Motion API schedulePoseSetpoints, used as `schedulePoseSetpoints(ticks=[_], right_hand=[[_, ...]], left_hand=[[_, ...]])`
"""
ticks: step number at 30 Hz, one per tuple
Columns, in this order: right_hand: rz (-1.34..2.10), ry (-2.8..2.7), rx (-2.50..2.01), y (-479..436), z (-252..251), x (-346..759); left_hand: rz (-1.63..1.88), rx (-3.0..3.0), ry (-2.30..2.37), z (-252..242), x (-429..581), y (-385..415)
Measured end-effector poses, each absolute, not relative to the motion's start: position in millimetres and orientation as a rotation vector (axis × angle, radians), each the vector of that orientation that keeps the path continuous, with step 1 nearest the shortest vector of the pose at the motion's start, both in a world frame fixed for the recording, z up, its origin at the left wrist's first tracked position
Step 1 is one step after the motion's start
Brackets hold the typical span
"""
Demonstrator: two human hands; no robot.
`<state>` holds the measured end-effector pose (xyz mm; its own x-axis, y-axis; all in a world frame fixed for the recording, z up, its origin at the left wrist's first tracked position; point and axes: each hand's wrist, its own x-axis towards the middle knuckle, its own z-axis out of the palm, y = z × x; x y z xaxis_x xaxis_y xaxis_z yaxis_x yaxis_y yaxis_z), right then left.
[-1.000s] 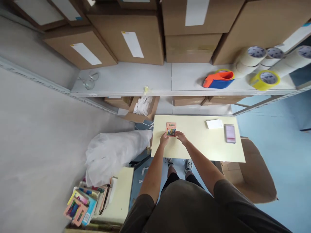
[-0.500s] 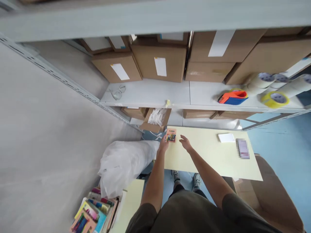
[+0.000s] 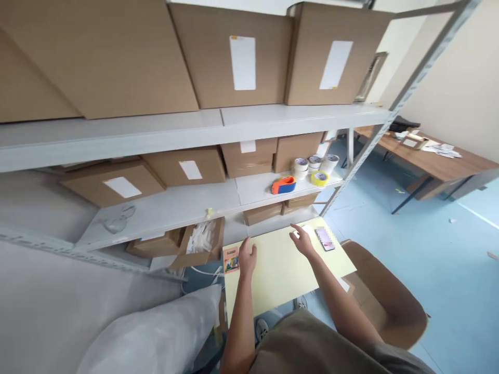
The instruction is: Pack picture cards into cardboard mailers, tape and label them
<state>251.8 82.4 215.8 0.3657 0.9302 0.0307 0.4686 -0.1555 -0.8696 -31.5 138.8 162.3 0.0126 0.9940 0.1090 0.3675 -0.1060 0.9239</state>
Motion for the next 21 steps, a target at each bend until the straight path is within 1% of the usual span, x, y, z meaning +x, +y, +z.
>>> schedulePoseSetpoints(ticks=[3,5,9,15,18,21], right_hand=[[0.593,-1.27,-1.734,84,241,287],[0.593,-1.275,-1.71,91,253,307],[0.636,-1.293,-1.596,127,268,339],[0.619,-1.48,-1.487,229,300,366],[0.633,-1.544,-1.524,278,318,367],[0.612,-1.736,-1.685,309,324,361]], left_hand=[[1.063,1.639,1.287,199,23,152],[1.046,1.663,1.214,221,58,161],[1.038,1.703,1.173,249,105,177],[1.145,1.654,1.301,260,114,181],[1.189,1.656,1.382,261,102,174],[1.199,1.637,1.464,259,86,163]])
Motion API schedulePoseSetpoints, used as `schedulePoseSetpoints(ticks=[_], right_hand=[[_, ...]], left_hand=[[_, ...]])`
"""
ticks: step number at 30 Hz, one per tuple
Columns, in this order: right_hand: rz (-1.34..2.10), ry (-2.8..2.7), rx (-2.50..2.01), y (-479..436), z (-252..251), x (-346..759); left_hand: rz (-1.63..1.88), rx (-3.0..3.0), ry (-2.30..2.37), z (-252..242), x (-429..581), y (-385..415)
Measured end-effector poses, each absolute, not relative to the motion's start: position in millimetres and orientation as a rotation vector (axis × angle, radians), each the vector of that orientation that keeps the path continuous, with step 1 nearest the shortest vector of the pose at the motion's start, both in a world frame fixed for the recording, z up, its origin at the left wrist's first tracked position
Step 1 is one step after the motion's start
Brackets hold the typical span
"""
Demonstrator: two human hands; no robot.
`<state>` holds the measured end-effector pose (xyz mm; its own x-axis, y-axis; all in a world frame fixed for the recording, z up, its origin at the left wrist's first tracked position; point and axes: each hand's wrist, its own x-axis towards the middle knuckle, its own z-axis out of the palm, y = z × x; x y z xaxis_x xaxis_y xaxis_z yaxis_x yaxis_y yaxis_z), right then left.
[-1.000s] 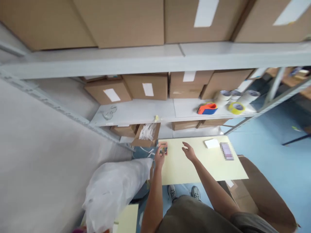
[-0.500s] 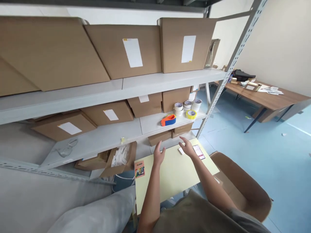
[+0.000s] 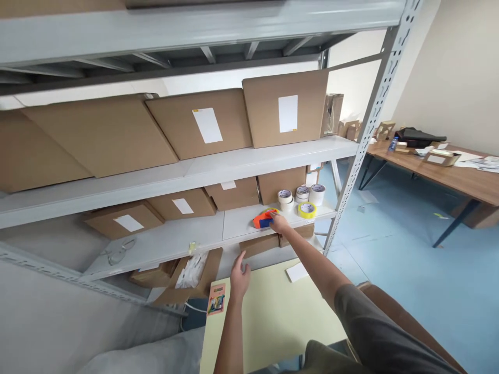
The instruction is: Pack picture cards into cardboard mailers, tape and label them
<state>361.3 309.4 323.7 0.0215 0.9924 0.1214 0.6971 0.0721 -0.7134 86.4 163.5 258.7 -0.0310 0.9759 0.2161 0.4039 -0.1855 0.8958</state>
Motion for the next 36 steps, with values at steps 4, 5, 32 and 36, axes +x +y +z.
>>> schedulePoseSetpoints(ticks=[4,5,32,36], right_hand=[[0.429,-1.887,-1.847,321,317,352],[0.396,-1.902,-1.858,319,315,350],[0.403,-1.521,-2.371,-12,138,357],[0.585,-1.39,-2.453,-36,87,380]], left_hand=[[1.209,1.595,1.529,255,68,149],[1.206,1.589,1.539,255,63,145],[0.907,1.605,1.388,192,57,83],[0.845,1.581,1.448,174,72,65]])
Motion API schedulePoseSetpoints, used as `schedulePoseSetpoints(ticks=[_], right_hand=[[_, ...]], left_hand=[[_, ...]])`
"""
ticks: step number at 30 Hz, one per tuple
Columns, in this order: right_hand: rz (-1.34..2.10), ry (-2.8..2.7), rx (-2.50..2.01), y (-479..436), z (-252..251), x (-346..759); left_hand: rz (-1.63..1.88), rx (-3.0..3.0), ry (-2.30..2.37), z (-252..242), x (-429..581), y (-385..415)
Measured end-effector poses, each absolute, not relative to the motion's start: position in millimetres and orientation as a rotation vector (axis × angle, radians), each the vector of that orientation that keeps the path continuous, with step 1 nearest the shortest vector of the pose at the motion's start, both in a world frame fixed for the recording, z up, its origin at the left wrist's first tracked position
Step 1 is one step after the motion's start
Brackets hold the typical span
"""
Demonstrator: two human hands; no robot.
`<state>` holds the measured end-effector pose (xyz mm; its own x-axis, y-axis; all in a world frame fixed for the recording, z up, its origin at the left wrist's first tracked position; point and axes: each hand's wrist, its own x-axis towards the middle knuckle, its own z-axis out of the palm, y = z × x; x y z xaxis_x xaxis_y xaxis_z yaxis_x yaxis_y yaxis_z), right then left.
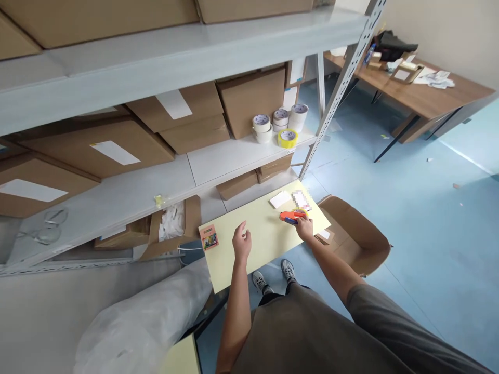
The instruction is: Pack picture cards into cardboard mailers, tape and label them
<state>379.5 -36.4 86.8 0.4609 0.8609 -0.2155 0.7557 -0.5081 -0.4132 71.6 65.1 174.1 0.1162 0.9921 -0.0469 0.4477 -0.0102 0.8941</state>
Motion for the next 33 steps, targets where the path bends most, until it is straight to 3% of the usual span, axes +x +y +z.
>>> schedulePoseSetpoints(ticks=[7,13,21,26,33], right_hand=[[0.856,-1.262,-2.605,-58,44,405],[0.894,-1.186,-2.557,-40,81,417],[0.656,-1.294,-1.944,-6,129,396],[0.641,-1.521,-1.627,42,155,330],[0.843,-1.852,-1.234,55,176,153]], left_hand=[[0.782,1.507,1.504,156,102,35],[0.794,1.467,1.52,174,113,29],[0.979,1.381,1.562,200,73,8],[1.147,1.206,1.717,210,2,-31],[1.385,0.924,1.978,204,-130,-96]])
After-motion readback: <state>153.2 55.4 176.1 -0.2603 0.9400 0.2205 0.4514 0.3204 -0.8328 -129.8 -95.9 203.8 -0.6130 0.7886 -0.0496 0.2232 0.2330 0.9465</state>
